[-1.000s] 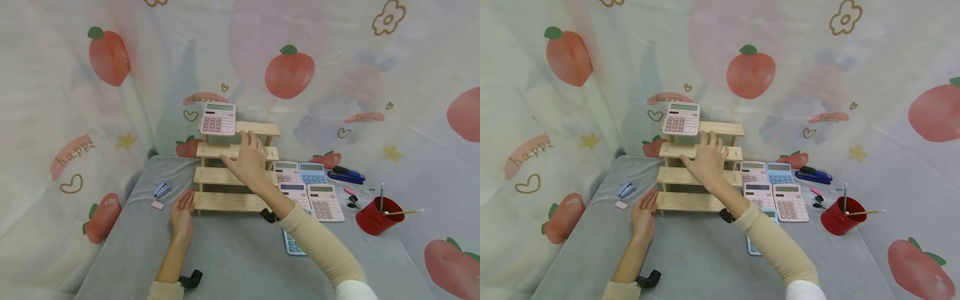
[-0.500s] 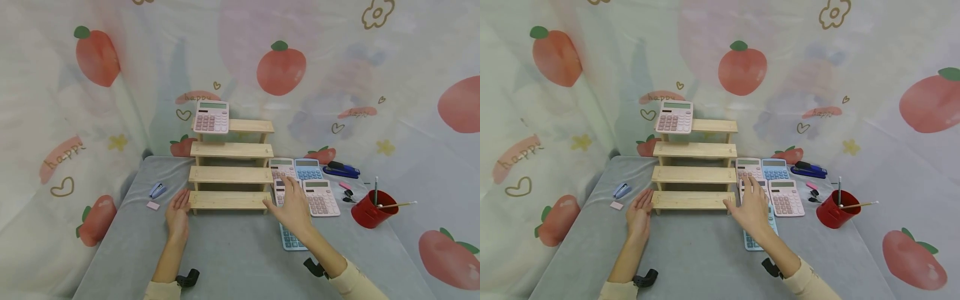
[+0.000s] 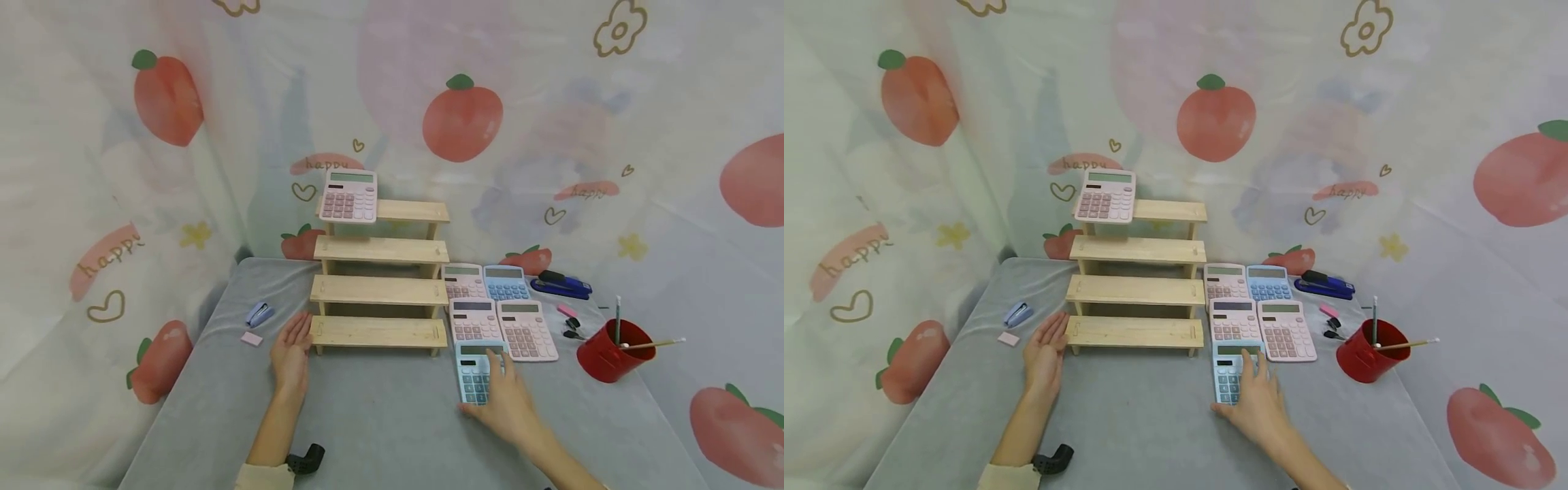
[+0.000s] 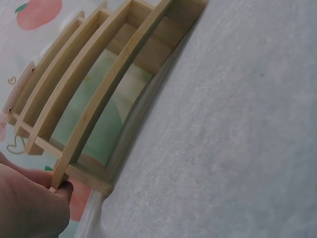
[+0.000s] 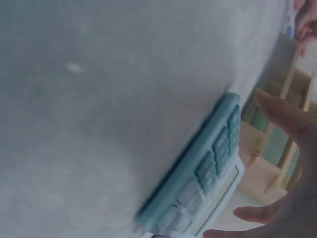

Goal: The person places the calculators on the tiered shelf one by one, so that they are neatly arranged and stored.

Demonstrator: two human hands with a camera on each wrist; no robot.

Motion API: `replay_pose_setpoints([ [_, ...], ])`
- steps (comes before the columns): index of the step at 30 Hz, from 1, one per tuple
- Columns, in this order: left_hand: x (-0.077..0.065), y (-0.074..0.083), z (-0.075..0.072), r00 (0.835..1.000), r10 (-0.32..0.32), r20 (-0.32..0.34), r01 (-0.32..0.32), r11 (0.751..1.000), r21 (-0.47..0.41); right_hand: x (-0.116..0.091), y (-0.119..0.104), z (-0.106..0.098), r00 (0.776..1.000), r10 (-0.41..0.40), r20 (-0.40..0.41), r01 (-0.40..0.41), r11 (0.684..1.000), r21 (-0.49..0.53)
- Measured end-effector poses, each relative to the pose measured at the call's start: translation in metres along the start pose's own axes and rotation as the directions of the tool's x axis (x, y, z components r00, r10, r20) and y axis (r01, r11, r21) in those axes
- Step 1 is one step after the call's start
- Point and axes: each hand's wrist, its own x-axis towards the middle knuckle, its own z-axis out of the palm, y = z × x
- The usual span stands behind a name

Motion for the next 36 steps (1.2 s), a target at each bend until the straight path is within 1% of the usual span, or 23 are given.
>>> replay_pose_setpoints([
  [3,-0.001,-0.002,0.0,1.0,-0.002,-0.005,0.002,1.0,0.008,-0.006,0.004,0.008,1.0,0.02,0.018,-0.02,1.0,-0.01],
  [7,-0.001,-0.003,0.001,1.0,0.003,-0.012,-0.003,1.0,0.008,-0.009,0.005,0.012,1.0,0.024,-0.003,-0.024,1.0,-0.006],
  [17,0.0,-0.001,0.0,1.0,0.022,-0.015,-0.022,1.0,-0.008,-0.011,0.005,0.017,0.998,0.01,-0.055,-0.007,0.998,0.058],
  [21,0.0,-0.001,0.001,1.0,0.016,-0.025,-0.016,1.0,0.0,-0.011,0.004,0.017,0.999,0.018,-0.048,-0.014,0.997,0.082],
  [24,0.0,-0.002,0.002,1.0,0.01,-0.025,-0.01,1.0,0.012,-0.012,0.003,0.014,0.999,0.024,-0.036,-0.021,0.996,0.092],
  [27,0.0,-0.002,0.002,1.0,0.007,-0.029,-0.006,1.0,0.015,-0.011,-0.002,0.004,0.999,0.013,-0.046,-0.008,0.994,0.105],
  [29,0.0,-0.002,0.002,0.999,0.004,-0.032,-0.004,1.0,0.012,-0.008,-0.007,-0.008,0.998,-0.005,-0.067,0.012,0.994,0.111],
  [32,0.0,-0.002,0.002,1.0,0.008,-0.026,-0.008,1.0,0.014,-0.001,-0.02,-0.031,0.991,-0.051,-0.123,0.066,0.99,0.124],
  [36,0.0,-0.001,0.001,1.0,0.011,-0.026,-0.011,1.0,0.013,0.017,-0.045,-0.068,0.969,-0.12,-0.214,0.151,0.979,0.134],
])
